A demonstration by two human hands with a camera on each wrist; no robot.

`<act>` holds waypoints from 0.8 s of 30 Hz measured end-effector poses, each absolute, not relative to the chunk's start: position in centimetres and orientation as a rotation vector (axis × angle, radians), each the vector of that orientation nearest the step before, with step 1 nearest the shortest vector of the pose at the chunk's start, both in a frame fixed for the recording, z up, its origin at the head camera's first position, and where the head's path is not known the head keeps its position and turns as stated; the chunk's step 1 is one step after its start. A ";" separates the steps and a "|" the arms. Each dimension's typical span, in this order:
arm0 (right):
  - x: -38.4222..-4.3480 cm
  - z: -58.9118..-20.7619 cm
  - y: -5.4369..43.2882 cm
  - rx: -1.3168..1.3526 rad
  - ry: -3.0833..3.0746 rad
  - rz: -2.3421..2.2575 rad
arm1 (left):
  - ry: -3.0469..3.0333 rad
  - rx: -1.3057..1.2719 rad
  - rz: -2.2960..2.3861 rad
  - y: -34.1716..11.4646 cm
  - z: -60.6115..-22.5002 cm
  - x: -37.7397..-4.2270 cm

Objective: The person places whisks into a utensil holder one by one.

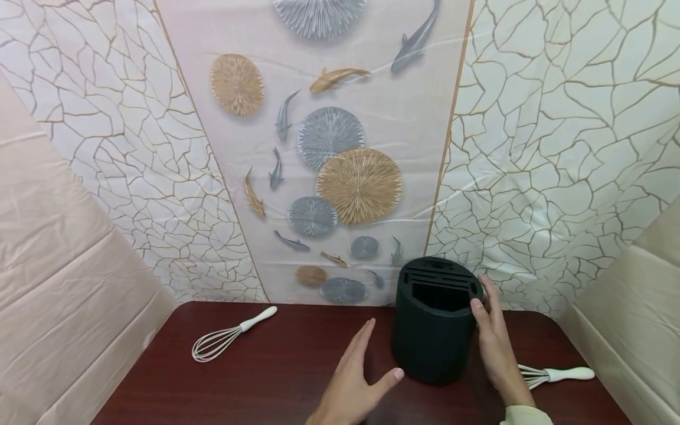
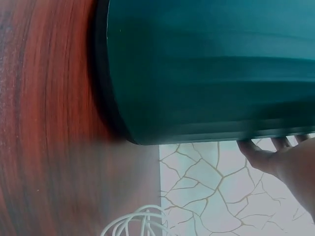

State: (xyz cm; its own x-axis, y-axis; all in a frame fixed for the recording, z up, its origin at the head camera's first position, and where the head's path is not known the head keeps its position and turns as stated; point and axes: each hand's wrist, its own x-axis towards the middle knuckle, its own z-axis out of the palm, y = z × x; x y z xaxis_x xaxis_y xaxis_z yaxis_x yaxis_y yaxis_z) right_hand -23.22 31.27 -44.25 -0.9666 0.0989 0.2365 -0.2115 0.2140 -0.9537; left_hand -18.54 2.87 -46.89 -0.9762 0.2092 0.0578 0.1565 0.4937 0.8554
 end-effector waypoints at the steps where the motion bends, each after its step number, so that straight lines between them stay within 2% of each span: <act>1: -23.1 -44.2 31.2 0.112 -2.243 1.826 | 2.673 0.341 1.519 3.0 -46.8 -18.6; 13: -22.4 -44.5 30.0 0.224 -2.259 1.793 | 2.681 0.388 1.607 4.6 -46.5 -19.6; 24: -21.8 -44.2 28.9 0.265 -2.264 1.778 | 2.697 0.315 1.764 5.7 -46.4 -20.4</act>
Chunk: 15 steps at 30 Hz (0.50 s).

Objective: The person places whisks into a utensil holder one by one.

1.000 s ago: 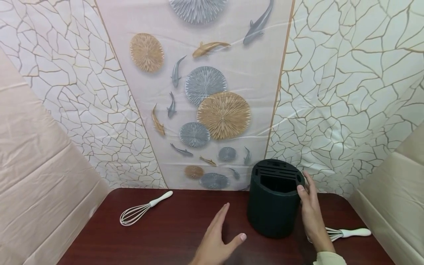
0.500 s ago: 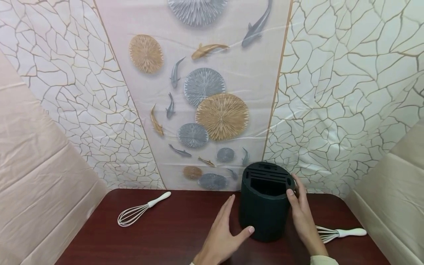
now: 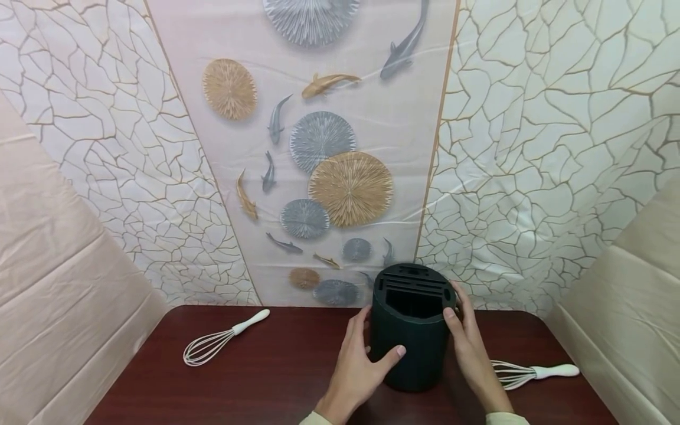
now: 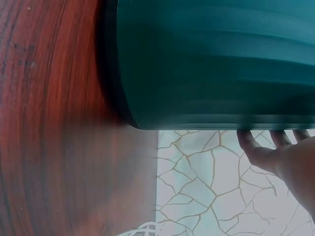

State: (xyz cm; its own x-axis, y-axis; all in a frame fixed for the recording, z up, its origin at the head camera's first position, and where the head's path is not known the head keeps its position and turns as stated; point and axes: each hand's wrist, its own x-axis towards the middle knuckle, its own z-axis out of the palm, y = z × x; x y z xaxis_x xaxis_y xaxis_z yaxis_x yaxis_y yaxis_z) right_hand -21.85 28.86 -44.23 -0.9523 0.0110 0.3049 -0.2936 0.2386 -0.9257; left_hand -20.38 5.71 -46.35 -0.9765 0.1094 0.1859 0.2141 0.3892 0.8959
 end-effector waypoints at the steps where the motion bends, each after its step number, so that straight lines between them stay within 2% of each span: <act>1: -21.8 -44.3 28.7 0.271 -2.263 1.775 | -2.532 -0.285 -1.667 5.7 -46.3 -20.4; 15: -21.0 -44.5 27.6 0.380 -2.315 1.697 | -2.397 -0.225 -1.764 5.7 -46.9 -20.1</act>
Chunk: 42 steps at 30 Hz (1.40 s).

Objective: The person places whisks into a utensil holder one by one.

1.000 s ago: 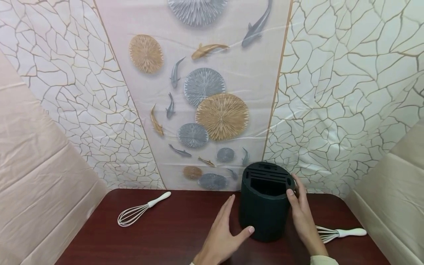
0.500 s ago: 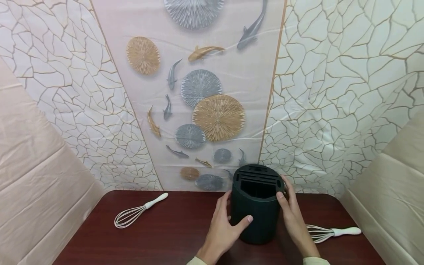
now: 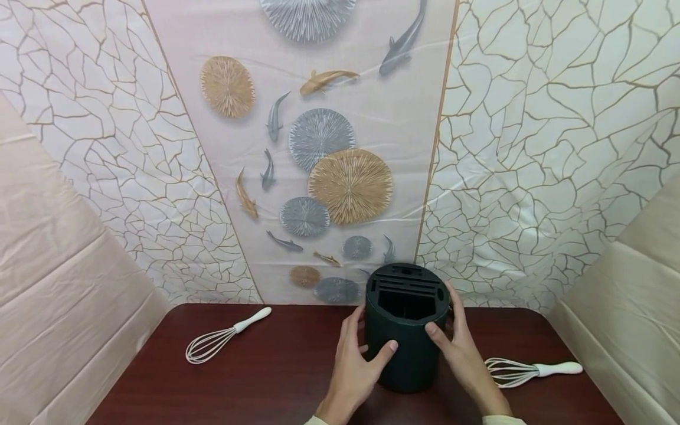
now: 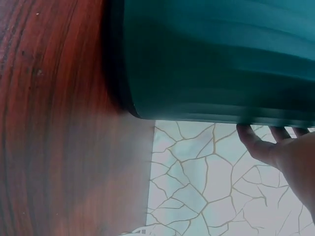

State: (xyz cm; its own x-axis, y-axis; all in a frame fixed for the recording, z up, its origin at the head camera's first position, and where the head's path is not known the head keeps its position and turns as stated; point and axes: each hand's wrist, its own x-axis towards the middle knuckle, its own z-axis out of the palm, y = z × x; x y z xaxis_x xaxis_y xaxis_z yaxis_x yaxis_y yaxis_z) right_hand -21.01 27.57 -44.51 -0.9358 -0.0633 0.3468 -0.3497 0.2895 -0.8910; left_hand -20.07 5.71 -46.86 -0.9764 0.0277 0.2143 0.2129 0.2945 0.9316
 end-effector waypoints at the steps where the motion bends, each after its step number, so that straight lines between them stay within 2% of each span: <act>1: -21.0 -44.6 27.5 0.384 -2.326 1.671 | -2.394 -0.215 -1.758 5.7 -46.9 -20.0; 22: -20.6 -44.8 24.7 0.322 -2.306 1.647 | -2.335 -0.187 -1.757 3.5 -46.7 -19.3; 42: -21.6 -45.0 20.0 0.343 -2.282 1.763 | -2.339 -0.136 -1.662 -0.8 -46.8 -19.4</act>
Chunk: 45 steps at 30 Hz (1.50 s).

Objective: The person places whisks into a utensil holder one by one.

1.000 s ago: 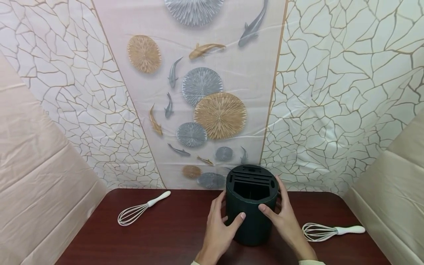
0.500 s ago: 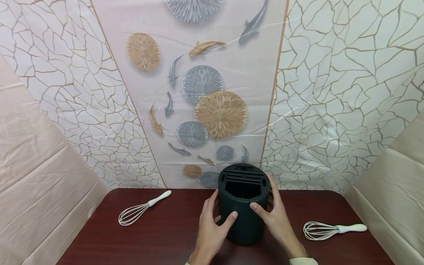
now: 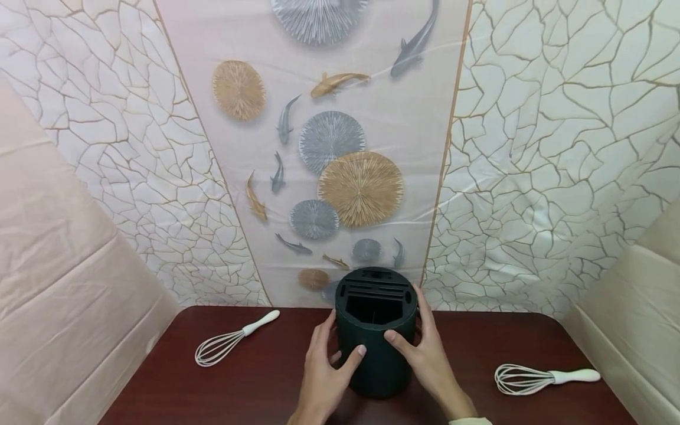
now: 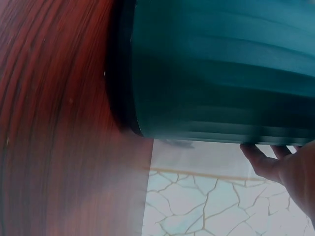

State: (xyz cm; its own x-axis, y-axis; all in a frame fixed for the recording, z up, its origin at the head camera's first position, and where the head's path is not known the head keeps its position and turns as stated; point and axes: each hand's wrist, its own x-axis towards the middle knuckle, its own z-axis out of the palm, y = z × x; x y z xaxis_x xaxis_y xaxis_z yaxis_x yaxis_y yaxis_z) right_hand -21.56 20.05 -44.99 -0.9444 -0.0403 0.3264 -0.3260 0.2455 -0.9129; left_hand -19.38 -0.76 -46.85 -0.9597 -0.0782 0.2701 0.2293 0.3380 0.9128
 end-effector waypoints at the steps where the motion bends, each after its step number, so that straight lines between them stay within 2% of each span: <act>1: -21.5 -45.1 19.9 0.337 -2.287 1.776 | -2.340 -0.137 -1.662 -1.0 -46.9 -19.3; 13: -22.1 -45.3 18.1 0.428 -2.284 1.794 | -2.325 -0.142 -1.634 -3.3 -46.7 -19.2; 34: -23.4 -45.1 16.7 0.636 -2.269 1.792 | -2.275 -0.004 -1.614 -4.2 -46.9 -19.1; 45: -24.3 -45.3 16.4 0.535 -2.291 1.858 | -2.307 0.012 -1.582 -4.0 -46.7 -19.8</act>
State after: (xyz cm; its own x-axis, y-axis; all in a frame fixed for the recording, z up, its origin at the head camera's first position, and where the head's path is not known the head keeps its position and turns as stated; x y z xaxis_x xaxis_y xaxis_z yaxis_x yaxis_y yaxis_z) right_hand -24.31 16.41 -45.34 -0.9263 -0.1827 0.3295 -0.3601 0.1721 -0.9169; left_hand -19.78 -4.04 -46.68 -0.9413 -0.1975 0.2737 0.1841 0.3793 0.9068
